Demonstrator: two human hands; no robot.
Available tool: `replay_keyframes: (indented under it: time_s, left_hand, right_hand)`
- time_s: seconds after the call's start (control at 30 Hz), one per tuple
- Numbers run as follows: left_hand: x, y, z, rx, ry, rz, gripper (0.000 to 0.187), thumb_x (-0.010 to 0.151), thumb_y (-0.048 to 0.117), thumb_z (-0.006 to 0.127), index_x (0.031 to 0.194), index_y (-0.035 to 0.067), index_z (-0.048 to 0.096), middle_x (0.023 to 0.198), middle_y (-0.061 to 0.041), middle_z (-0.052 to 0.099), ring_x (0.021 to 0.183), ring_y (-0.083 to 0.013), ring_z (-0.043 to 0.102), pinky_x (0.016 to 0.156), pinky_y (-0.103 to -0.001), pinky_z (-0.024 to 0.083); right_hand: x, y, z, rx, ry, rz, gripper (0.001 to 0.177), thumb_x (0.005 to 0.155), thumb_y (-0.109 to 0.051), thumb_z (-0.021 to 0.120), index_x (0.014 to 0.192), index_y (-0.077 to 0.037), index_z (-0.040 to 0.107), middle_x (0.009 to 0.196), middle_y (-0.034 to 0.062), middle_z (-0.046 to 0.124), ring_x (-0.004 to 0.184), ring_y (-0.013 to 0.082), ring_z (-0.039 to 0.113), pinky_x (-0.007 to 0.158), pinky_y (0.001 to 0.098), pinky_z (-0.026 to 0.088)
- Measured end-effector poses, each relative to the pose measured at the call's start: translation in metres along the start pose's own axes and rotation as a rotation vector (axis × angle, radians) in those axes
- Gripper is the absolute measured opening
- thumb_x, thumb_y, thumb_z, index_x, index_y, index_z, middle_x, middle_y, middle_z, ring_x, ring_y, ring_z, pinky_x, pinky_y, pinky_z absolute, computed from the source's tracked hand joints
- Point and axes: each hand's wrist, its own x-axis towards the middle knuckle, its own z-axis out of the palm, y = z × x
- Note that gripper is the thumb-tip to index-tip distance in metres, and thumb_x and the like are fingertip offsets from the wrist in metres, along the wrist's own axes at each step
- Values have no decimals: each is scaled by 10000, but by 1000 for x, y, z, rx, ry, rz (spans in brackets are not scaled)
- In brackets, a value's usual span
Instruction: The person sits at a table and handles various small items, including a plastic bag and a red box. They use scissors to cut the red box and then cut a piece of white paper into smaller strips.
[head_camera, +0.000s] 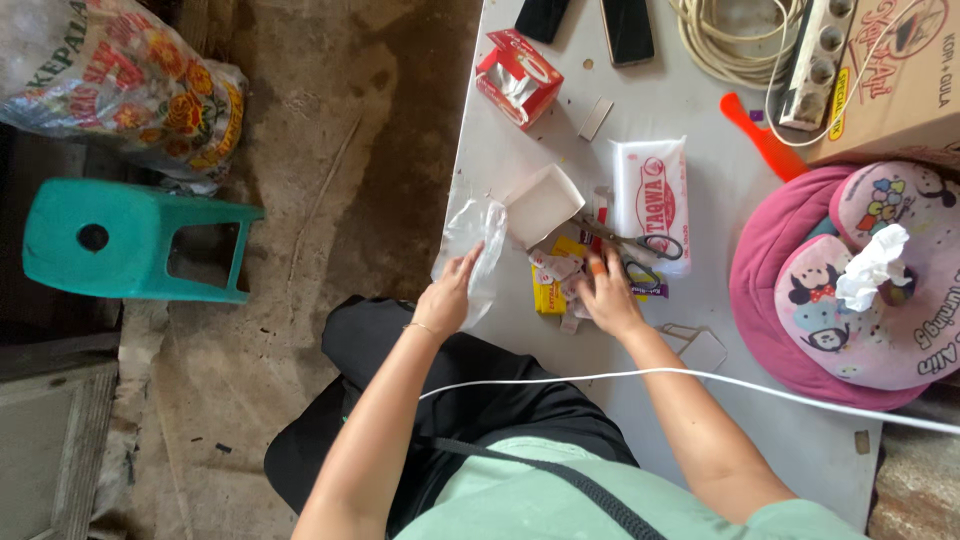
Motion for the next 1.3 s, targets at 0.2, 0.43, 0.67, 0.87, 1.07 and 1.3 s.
replay_keyframes:
  time_s: [0.2,0.43,0.67,0.87,1.07,1.3]
  left_hand:
    - [-23,-9,-31,-220,209,65,673,906,-84,539,1492,230,429,1317,-149,563,948,-372,674,798,-428,578]
    - [-24,-8,-31,-227,377,204,275,748,73,760,999,112,654,1109,-57,638,1143,-320,608,1086,-505,382]
    - [-39,-8,-19,71,470,318,165,855,204,770,964,157,655,1089,-40,653,1100,-281,596,1091,-484,364]
    - [-43,-9,-18,177,401,304,429,929,41,620,1309,225,696,962,-38,633,1014,-259,610,1052,-495,383]
    - [-51,-16,-7,189,348,310,215,839,15,600,933,201,653,966,0,652,1059,-225,632,1126,-523,337]
    - [-71,-16,-16,37,480,193,141,893,247,661,919,119,608,949,-27,606,1055,-229,614,1165,-565,251]
  right_hand:
    - [8,17,1,-21,91,154,582,987,-262,580,1516,-59,447,1572,350,347,1450,506,361,1225,506,321]
    - [4,-3,48,-201,219,75,739,943,-432,639,1556,-72,437,1572,352,247,1460,540,219,1187,626,174]
    - [-36,0,58,-97,343,105,491,1092,-396,528,1512,-150,460,1671,252,287,1575,457,261,1308,565,198]
    - [-43,-8,45,12,243,-13,608,1022,-306,575,1533,-4,442,1550,370,284,1440,563,285,1178,568,276]
    - [37,-29,-17,-304,367,-70,438,876,-90,596,1311,-121,633,1378,227,568,1364,414,484,1179,520,334]
    - [69,53,-65,-397,362,-194,306,967,-41,635,1198,-199,761,1119,54,664,1153,264,596,1039,457,419]
